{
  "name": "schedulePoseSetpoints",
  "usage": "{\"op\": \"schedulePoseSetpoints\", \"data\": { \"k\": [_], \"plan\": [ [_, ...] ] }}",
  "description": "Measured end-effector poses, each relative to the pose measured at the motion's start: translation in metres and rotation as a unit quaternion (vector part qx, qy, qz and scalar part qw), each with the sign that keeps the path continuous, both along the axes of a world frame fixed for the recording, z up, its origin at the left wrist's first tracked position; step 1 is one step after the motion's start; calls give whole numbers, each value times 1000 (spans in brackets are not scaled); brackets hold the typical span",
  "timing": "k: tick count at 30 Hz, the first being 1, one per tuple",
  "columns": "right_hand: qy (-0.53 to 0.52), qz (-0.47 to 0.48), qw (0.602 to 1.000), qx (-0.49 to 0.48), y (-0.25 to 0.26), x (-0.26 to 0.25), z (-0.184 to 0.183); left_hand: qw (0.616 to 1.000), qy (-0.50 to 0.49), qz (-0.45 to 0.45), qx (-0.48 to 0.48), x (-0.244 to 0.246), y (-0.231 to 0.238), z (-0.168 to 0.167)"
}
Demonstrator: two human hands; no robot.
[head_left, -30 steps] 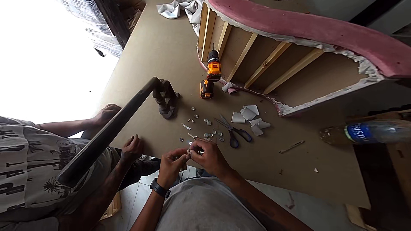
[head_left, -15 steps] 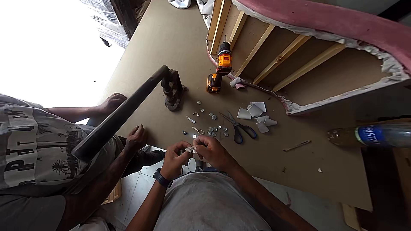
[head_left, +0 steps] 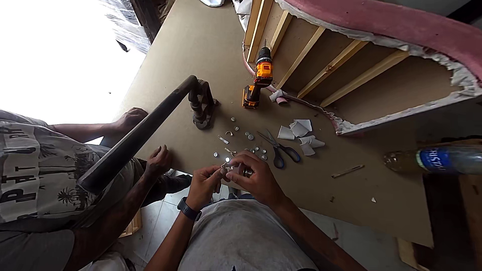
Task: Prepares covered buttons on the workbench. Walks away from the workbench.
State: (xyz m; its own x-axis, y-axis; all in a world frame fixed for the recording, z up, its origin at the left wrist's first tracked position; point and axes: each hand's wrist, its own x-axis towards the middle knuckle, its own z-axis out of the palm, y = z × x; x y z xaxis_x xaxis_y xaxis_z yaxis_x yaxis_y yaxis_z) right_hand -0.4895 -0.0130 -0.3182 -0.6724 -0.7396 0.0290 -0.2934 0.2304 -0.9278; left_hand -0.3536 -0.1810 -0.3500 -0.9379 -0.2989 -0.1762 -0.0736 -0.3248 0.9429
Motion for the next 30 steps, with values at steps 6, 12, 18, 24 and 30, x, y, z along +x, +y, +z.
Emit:
{"op": "schedulePoseSetpoints", "data": {
  "k": [6, 12, 18, 24, 30],
  "plan": [
    [9, 2, 999, -39, 0, -2, -5, 998, -53, 31, 5, -4, 2, 14],
    [26, 89, 991, -95, 4, -7, -15, 994, -88, 49, 48, -7, 7, 25],
    [-4, 97, 992, -82, 7, -15, -16, 996, -76, 31, 21, -2, 6, 18],
    [-66, 53, 996, -17, 2, -10, -16, 990, -81, -11, -110, 0, 3, 22],
    [-142, 27, 989, 18, 0, -4, -13, 959, -106, -17, -261, 5, 10, 22]
  ]
}}
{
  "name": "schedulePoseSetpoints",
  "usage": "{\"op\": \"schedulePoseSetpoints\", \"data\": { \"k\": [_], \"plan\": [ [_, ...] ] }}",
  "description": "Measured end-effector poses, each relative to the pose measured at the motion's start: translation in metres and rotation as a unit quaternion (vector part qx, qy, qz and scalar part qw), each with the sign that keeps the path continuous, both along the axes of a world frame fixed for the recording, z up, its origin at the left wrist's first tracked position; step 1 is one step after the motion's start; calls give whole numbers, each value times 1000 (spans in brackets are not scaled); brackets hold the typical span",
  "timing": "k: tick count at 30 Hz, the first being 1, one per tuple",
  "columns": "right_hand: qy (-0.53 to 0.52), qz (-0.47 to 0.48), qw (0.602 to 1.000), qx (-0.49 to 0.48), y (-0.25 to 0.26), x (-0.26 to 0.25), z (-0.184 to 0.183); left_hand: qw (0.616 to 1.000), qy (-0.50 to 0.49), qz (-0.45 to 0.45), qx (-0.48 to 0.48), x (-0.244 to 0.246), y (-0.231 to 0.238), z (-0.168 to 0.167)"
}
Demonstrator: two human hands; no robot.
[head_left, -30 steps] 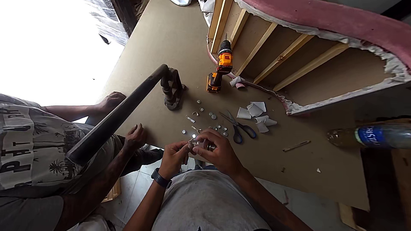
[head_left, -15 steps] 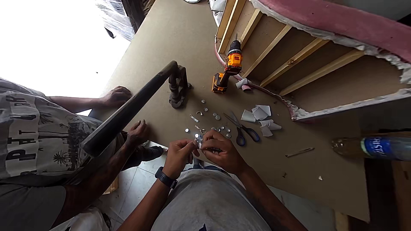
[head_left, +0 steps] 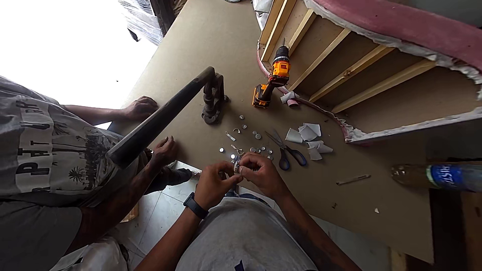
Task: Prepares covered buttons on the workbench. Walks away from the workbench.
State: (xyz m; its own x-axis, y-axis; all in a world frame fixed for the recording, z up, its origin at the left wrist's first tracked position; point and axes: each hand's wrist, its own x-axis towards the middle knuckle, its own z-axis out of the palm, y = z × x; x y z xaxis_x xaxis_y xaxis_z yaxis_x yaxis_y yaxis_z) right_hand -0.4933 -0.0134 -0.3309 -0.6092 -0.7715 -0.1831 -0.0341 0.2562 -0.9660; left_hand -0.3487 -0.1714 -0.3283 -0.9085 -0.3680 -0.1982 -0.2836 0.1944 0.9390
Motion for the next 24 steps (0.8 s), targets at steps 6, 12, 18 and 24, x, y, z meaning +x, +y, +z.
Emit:
{"op": "schedulePoseSetpoints", "data": {
  "k": [6, 12, 18, 24],
  "plan": [
    [-84, -42, 996, -9, -3, 5, 4, 997, 38, 15, 60, 2, 2, -3],
    [-120, -60, 991, -4, 6, -3, 8, 941, 70, 69, 324, 4, -5, -13],
    [60, -59, 992, 93, 4, 1, 18, 948, 65, 15, 312, 2, -1, -15],
    [1, -33, 999, 42, -10, 6, 23, 942, 82, 21, 326, 7, -6, -19]
  ]
}}
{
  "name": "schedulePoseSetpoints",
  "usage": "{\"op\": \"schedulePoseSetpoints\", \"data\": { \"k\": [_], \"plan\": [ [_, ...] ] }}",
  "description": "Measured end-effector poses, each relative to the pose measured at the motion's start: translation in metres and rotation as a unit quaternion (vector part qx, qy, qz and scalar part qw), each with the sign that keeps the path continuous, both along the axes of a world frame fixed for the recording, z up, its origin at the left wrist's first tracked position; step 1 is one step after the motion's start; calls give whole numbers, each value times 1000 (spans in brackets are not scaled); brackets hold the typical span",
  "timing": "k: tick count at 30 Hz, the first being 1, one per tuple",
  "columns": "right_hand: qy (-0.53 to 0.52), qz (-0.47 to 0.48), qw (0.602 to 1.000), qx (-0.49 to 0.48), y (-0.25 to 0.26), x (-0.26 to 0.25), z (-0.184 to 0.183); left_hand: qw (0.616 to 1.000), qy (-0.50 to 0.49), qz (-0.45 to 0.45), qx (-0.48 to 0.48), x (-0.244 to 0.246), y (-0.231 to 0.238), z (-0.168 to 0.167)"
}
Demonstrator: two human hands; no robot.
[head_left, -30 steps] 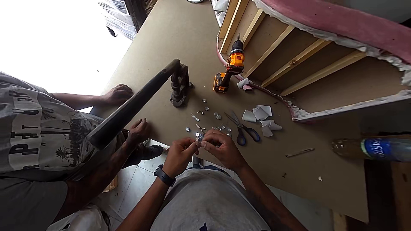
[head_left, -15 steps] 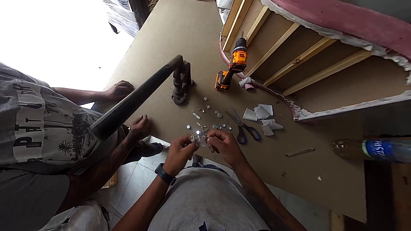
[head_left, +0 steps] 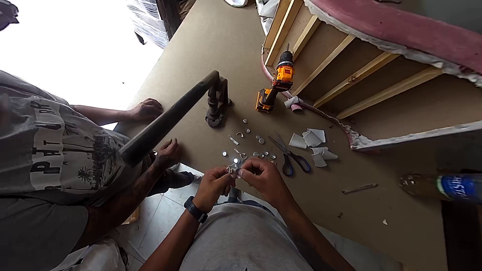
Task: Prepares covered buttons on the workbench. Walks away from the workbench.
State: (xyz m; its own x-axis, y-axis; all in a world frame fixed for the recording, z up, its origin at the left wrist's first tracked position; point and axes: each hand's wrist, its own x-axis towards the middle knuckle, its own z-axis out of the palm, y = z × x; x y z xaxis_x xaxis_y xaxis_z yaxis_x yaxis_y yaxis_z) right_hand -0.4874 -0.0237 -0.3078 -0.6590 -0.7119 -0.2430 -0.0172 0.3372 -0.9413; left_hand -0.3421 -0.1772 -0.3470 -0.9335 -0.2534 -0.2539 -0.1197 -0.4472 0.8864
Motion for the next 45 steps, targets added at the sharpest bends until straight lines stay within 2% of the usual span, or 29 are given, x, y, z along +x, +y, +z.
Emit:
{"op": "schedulePoseSetpoints", "data": {
  "k": [3, 9, 11, 13, 15, 17, 18, 21, 23, 25, 28, 30, 32, 34, 36, 38, 42, 45],
  "plan": [
    [-52, -21, 997, -60, -10, -9, 6, 999, 2, 32, 9, 10, -8, -7],
    [-20, 33, 999, 23, -53, -21, 2, 997, -58, 40, 0, 49, -18, -25],
    [-18, 64, 995, 81, -64, -26, -19, 997, -65, 32, -7, 62, -20, -25],
    [-27, 72, 983, 164, -62, -40, -59, 997, -66, 26, -18, 74, -21, -24],
    [-24, 61, 969, 238, -56, -67, -102, 997, -65, 21, -40, 79, -25, -22],
    [-28, 16, 965, 259, -56, -93, -122, 996, -66, 30, -58, 87, -31, -21],
    [-39, -25, 972, 232, -59, -103, -120, 995, -67, 37, -65, 93, -34, -21],
    [-81, -200, 975, 43, -77, -120, -91, 993, -69, 51, -86, 103, -40, -20],
    [-83, -233, 968, -28, -82, -121, -76, 993, -66, 45, -88, 107, -40, -21],
    [-60, -182, 981, -31, -79, -107, -70, 993, -66, 27, -92, 107, -42, -21],
    [-51, -14, 997, 47, -61, -53, -68, 994, -63, -2, -90, 106, -44, -24],
    [-85, 93, 990, 58, -44, 0, -65, 994, -59, -20, -91, 103, -45, -25],
    [-143, 146, 979, 21, -28, 48, -61, 992, -55, -50, -104, 97, -44, -27],
    [-164, 128, 978, 0, -14, 84, -59, 986, -55, -95, -129, 94, -41, -28],
    [-130, 88, 988, 4, -1, 98, -59, 980, -48, -134, -136, 89, -37, -29],
    [-86, 66, 994, 23, 9, 94, -53, 978, -43, -165, -116, 82, -31, -30],
    [-4, 86, 995, 58, 20, 81, -39, 978, -9, -204, -32, 70, -24, -33],
    [40, 79, 995, 53, 25, 77, -32, 981, -12, -190, -22, 59, -19, -33]
  ]
}}
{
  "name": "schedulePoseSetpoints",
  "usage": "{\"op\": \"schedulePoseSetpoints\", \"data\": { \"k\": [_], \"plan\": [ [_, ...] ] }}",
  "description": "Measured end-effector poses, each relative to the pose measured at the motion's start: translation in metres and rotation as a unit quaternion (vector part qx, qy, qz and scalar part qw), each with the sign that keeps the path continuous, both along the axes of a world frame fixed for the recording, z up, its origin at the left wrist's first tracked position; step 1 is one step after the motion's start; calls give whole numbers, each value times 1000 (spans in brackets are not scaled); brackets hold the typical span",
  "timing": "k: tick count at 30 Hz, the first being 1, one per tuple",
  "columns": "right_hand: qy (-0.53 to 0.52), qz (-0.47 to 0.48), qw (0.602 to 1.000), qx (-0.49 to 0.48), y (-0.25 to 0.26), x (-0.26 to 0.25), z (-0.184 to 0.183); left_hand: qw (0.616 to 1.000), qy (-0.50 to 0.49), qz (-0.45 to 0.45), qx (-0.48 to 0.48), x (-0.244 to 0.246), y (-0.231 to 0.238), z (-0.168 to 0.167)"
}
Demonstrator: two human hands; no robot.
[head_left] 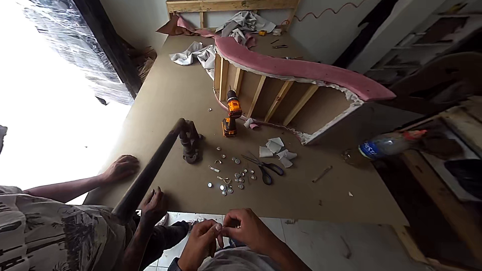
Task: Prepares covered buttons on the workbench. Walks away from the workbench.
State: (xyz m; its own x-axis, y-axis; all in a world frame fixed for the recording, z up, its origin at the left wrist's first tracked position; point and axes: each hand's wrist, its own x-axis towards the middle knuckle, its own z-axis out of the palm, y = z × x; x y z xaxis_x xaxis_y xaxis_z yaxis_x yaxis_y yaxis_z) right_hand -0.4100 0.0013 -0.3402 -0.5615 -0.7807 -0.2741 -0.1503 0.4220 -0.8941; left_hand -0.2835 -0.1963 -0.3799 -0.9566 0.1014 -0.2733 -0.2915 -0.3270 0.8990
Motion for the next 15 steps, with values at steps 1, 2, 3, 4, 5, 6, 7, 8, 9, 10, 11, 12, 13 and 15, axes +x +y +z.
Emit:
{"op": "schedulePoseSetpoints", "data": {
  "k": [1, 2, 3, 4, 5, 6, 7, 8, 9, 10, 11, 12, 13, 15],
  "plan": [
    [-5, 2, 1000, -9, 1, -2, 1, 1000, -8, 8, -7, -4, 1, 0],
    [-16, 1, 1000, -23, 4, -5, 1, 1000, -15, 15, -7, -7, 3, 0],
    [-34, -3, 999, -40, 8, -10, 0, 1000, -17, 20, -2, -9, 5, 0],
    [-52, -7, 997, -55, 13, -17, -1, 1000, -15, 23, 4, -11, 7, 0],
    [-66, -11, 996, -65, 18, -25, -1, 1000, -11, 25, 8, -14, 8, 1],
    [-78, -11, 995, -69, 23, -34, -1, 1000, -7, 26, 8, -17, 9, 2],
    [-88, -9, 994, -66, 27, -44, -2, 1000, -3, 27, 8, -20, 9, 2],
    [-97, -16, 993, -64, 31, -53, -4, 1000, -2, 29, 8, -22, 10, 2],
    [-99, -36, 993, -60, 35, -62, -8, 999, -1, 32, 4, -25, 11, 2],
    [-93, -66, 992, -50, 40, -72, -14, 999, -3, 35, -1, -28, 13, 1],
    [-74, -97, 992, -28, 46, -83, -22, 999, -5, 43, -5, -32, 15, 0],
    [-39, -115, 993, 14, 53, -95, -33, 998, -8, 55, -6, -35, 18, -1],
    [-3, -117, 991, 68, 61, -107, -43, 997, -10, 72, -3, -40, 21, -1],
    [16, -114, 983, 142, 73, -129, -58, 994, -13, 106, 4, -50, 26, -1]
  ]
}}
